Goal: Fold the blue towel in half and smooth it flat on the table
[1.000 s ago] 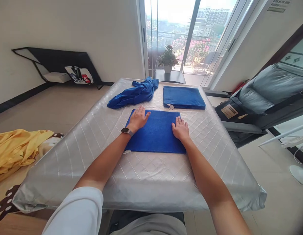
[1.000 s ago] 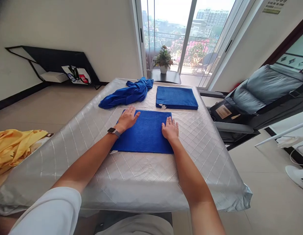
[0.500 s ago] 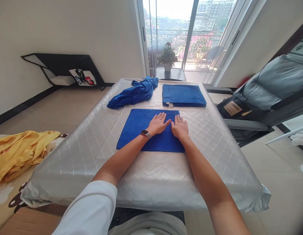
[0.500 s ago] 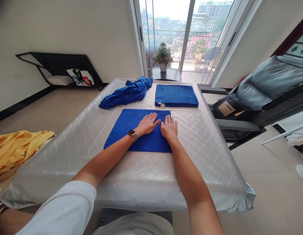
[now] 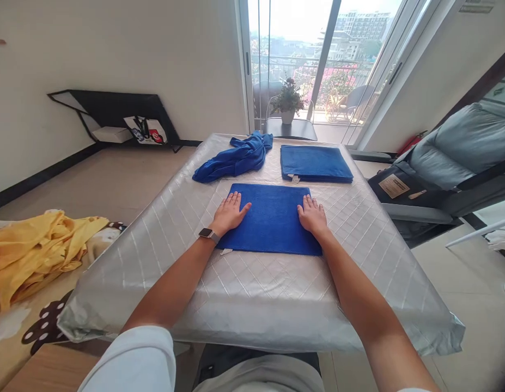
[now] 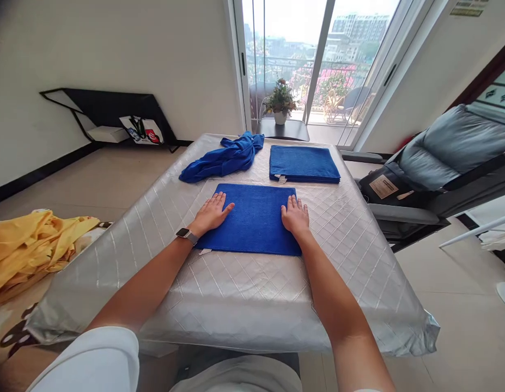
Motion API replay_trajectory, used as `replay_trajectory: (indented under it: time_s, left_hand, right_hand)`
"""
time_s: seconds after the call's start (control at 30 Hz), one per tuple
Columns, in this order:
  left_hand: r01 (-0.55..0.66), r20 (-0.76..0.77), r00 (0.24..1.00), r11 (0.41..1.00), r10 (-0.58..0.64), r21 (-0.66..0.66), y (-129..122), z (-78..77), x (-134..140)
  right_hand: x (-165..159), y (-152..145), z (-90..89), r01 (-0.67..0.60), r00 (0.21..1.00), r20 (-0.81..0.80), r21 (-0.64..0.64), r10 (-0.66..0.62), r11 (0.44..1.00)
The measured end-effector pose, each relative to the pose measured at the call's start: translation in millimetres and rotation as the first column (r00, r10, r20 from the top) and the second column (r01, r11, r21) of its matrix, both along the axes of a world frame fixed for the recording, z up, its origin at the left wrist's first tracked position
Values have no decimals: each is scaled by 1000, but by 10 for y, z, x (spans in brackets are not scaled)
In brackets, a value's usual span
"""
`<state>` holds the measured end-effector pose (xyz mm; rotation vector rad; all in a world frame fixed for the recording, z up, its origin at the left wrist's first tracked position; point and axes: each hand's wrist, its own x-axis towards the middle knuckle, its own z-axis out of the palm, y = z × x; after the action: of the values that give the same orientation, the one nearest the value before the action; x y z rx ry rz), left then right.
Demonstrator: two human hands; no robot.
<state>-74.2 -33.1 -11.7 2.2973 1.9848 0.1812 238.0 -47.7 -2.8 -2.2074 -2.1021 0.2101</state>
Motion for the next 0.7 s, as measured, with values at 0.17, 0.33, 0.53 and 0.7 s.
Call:
replay_trajectory:
  time_s: [0.17,0.33,0.53,0.7]
  left_hand:
    - [0,22,1000,1000,0,-5,13,15,26]
    - [13,22,1000,1000,-13,-4,-9,29,3]
    - [36,27,999,999,-37,15,-34,23,-25]
    - [41,-2,999,999,-41,10,-23,16,-25]
  right_hand:
    - [-9,1,8,13,1000,23,3,-13,1000]
    - [-28,-24,76,20,999,38,-7,-19,1000]
    - [-23,-254,119,-1,996,85,-35,4,999]
    - [-31,-409,66,3,998,55,-46,0,999]
